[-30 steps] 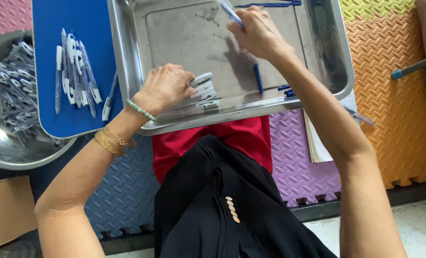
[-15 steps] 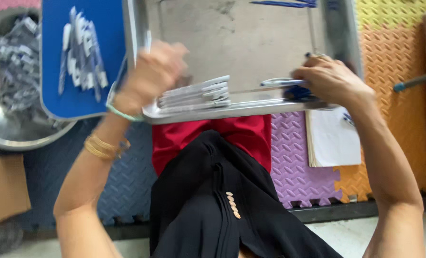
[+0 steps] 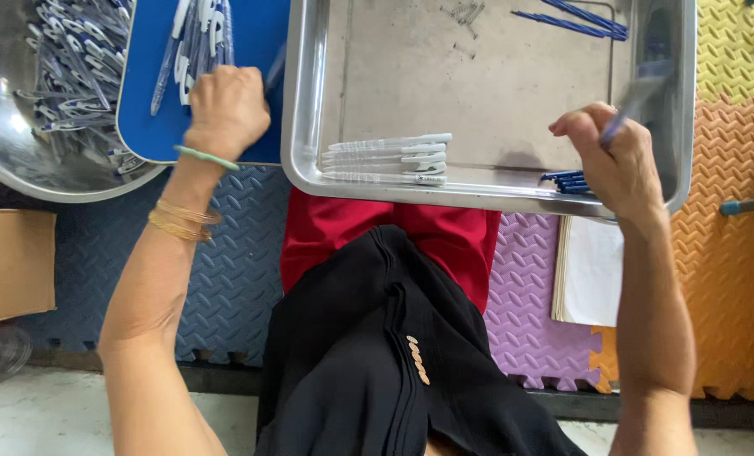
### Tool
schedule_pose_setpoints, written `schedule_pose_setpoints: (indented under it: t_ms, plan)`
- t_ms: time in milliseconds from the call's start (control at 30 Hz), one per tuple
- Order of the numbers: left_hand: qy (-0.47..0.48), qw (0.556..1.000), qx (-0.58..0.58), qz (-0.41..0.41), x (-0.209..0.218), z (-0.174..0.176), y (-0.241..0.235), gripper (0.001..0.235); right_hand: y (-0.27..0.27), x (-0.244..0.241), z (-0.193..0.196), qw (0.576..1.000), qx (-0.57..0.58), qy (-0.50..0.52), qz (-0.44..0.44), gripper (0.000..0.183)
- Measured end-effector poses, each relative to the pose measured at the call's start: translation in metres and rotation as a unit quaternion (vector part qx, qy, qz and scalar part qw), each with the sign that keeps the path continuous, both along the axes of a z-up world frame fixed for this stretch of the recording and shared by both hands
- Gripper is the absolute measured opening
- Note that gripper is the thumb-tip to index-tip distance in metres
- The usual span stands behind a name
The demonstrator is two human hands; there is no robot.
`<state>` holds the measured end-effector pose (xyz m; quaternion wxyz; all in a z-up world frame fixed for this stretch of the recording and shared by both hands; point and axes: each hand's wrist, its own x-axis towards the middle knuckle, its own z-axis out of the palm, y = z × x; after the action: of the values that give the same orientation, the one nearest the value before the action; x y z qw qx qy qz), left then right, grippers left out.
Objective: The person sits on the floor and assembles pens by inserting blue ink cartridges into clear plastic barrels. They pick up the components from a blue tray and a metal tray, assemble them by hand, and place the finished pens into the metal tray.
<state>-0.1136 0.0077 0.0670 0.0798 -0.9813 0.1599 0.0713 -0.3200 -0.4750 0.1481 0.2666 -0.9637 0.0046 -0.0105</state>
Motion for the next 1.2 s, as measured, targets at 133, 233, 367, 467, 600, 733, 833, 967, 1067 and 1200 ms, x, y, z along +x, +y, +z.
schedule_pose_setpoints:
  t_ms: [133,233,367,467,600,733,833,967,1067,1200]
  plan:
    - [-0.01,0.967,-0.255,-0.008,-0.012,0.058,0.028,0.019,0.017,0.002,0.0,0.966,0.247,-0.057,-0.049,0.038]
    - [-0.016,0.845,-0.526,-0.089,-0.045,0.11,0.019,0.014,0.055,0.009,0.014,0.905,0.42,-0.006,-0.071,0.025]
    - [0.034,0.681,-0.712,-0.167,-0.08,0.133,-0.04,0.019,0.108,0.031,-0.004,0.74,0.665,0.098,0.029,0.065]
    - [-0.07,0.727,-0.637,-0.245,-0.092,0.125,-0.08,0.016,0.146,0.049,0.008,0.583,0.799,0.144,0.01,0.054]
    - [-0.088,0.707,-0.63,-0.309,-0.097,0.098,-0.101,0.018,0.141,0.066,-0.001,0.563,0.821,0.091,0.014,0.036]
    - [-0.071,0.697,-0.649,-0.298,-0.108,0.075,-0.113,0.016,0.125,0.065,-0.003,0.594,0.8,0.071,-0.047,0.027]
    - [-0.067,0.708,-0.625,-0.322,-0.114,0.072,-0.119,0.014,0.109,0.065,-0.007,0.664,0.746,0.048,0.003,0.022]
    - [0.293,0.602,-0.725,-0.162,-0.116,0.08,-0.126,0.025,0.091,0.065,0.011,0.818,0.574,-0.017,0.036,0.016]
    - [0.386,0.586,-0.704,-0.11,-0.115,0.094,-0.141,0.059,0.096,0.063,0.026,0.886,0.455,-0.042,0.078,0.009]
    - [0.444,0.55,-0.703,-0.074,-0.111,0.085,-0.147,0.054,0.1,0.064,0.025,0.885,0.453,-0.09,0.059,0.015]
